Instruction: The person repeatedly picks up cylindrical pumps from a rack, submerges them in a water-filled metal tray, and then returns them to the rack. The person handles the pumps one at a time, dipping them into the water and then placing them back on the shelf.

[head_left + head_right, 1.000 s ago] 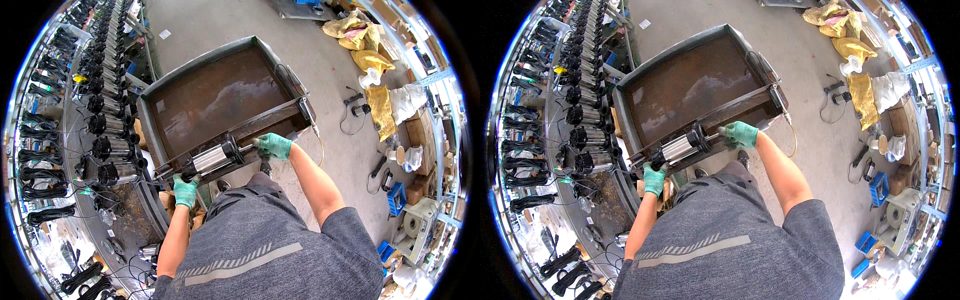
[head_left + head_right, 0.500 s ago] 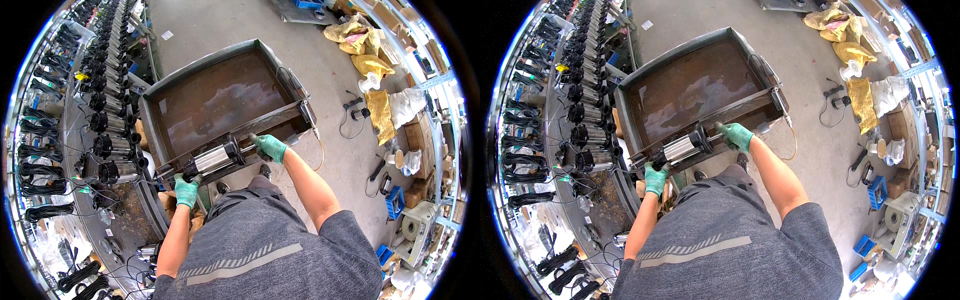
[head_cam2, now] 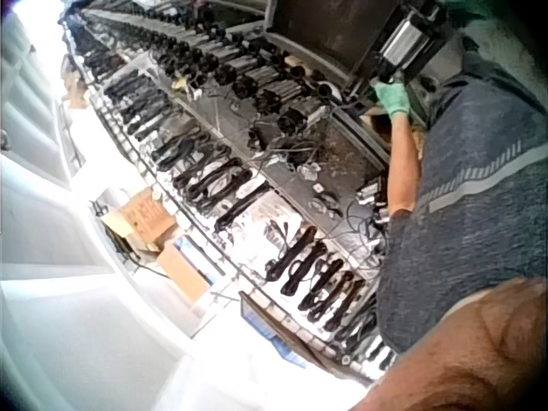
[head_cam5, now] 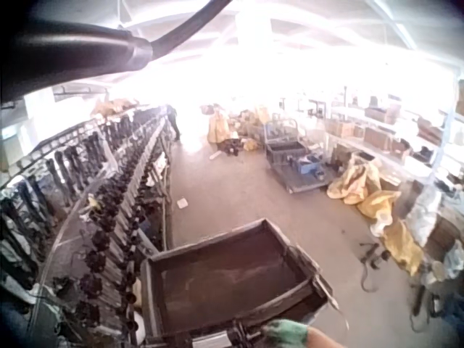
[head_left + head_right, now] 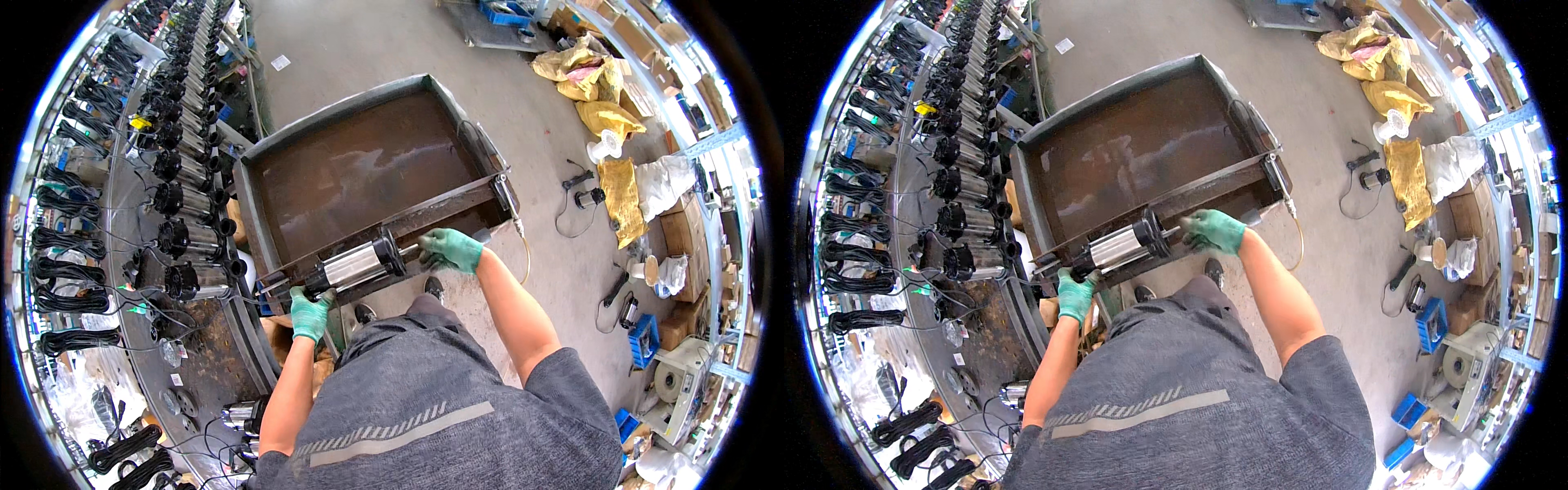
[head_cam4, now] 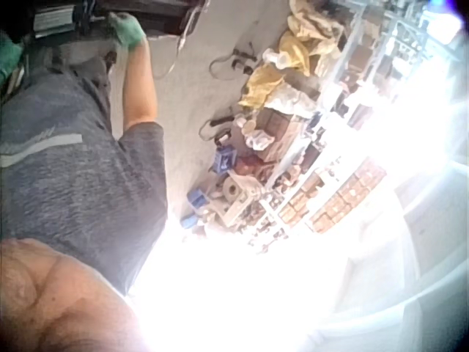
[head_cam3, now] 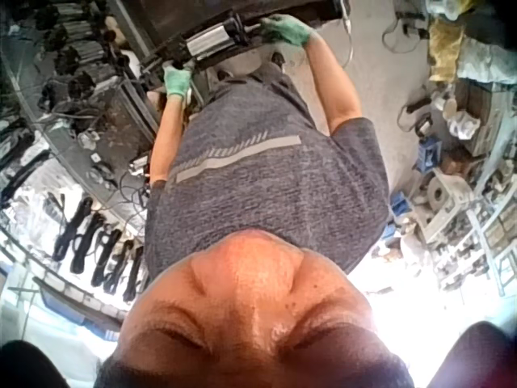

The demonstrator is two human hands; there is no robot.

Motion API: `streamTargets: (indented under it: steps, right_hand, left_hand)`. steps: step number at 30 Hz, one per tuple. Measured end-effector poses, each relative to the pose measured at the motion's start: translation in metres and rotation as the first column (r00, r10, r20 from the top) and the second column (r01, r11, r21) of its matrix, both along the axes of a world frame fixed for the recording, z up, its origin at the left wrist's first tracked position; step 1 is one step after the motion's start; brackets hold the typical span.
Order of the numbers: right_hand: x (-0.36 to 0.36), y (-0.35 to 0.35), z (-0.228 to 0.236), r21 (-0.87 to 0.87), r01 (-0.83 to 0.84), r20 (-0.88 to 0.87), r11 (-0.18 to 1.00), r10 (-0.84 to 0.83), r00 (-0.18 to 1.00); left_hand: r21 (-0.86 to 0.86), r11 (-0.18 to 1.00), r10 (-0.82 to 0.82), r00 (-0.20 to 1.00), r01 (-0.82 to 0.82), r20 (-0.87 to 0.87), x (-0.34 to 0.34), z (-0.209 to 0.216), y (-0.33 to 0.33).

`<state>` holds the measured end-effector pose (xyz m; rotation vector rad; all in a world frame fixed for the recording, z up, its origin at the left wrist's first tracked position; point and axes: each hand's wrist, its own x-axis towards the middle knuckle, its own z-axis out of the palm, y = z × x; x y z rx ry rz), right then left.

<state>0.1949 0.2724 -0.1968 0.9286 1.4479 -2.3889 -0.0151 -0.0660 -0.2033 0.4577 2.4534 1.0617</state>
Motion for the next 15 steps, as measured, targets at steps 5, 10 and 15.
streamTargets:
  steps: [5,10,15]
  right_hand:
    - [-0.003,0.007,-0.003,0.254,-0.094,0.201,0.963,0.043,0.979]
    - [-0.017,-0.002,-0.024,0.600,-0.065,0.172,0.797,-0.049,0.984]
    - [0.011,0.014,-0.023,0.952,0.052,-0.191,0.301,0.451,0.872]
  left_hand:
    - [0.003,1.000,0.017,1.000,-0.017,0.021,-0.005,-0.009,0.003]
    - [0.014,1.000,-0.013,1.000,0.013,-0.005,-0.006,-0.016,0.003]
    - [0.023,1.000,0.018,0.999,-0.017,-0.038,0.001,-0.006,0.001]
